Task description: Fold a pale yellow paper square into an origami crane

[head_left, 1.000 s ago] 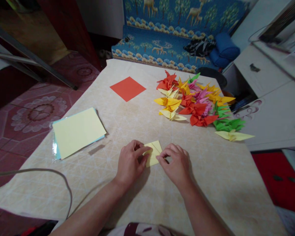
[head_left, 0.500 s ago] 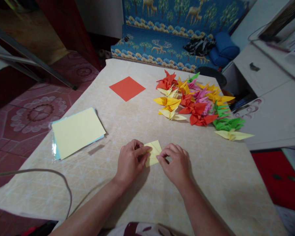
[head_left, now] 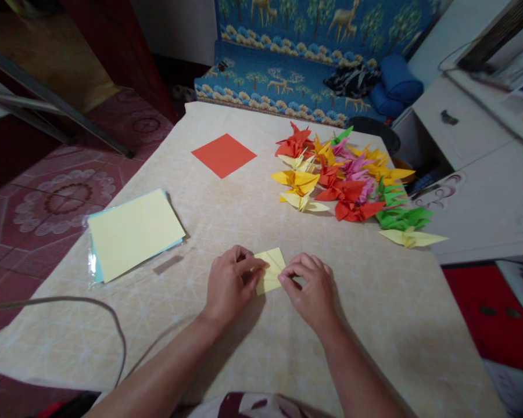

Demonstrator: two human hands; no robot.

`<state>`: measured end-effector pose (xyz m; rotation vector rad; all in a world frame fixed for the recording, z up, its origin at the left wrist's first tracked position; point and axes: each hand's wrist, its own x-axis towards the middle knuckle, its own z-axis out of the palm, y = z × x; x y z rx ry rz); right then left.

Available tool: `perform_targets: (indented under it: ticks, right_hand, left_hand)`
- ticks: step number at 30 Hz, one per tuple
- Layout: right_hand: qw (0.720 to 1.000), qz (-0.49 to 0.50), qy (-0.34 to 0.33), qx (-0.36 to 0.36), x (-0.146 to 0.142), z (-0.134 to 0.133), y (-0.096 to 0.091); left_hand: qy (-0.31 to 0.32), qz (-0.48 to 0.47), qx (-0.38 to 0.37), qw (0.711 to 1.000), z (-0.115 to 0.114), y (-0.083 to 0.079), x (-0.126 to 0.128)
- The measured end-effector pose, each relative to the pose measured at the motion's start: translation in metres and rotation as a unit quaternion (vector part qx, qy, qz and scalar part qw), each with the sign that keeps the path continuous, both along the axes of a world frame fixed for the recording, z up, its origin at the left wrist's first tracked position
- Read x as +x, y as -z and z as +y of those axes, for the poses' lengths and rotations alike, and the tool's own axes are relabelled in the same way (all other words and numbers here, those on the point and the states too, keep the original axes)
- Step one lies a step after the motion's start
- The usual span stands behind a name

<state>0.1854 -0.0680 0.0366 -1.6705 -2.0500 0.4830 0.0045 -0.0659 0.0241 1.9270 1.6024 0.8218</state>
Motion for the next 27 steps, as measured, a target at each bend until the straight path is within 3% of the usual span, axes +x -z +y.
perform_targets:
  ticks: [27]
  right_hand:
    - [0.999, -0.033, 0.0, 0.006, 0.0005, 0.0024, 0.0]
  left_hand:
    - [-0.022, 0.048, -0.006, 0.999, 0.0049, -0.0052, 0.0058]
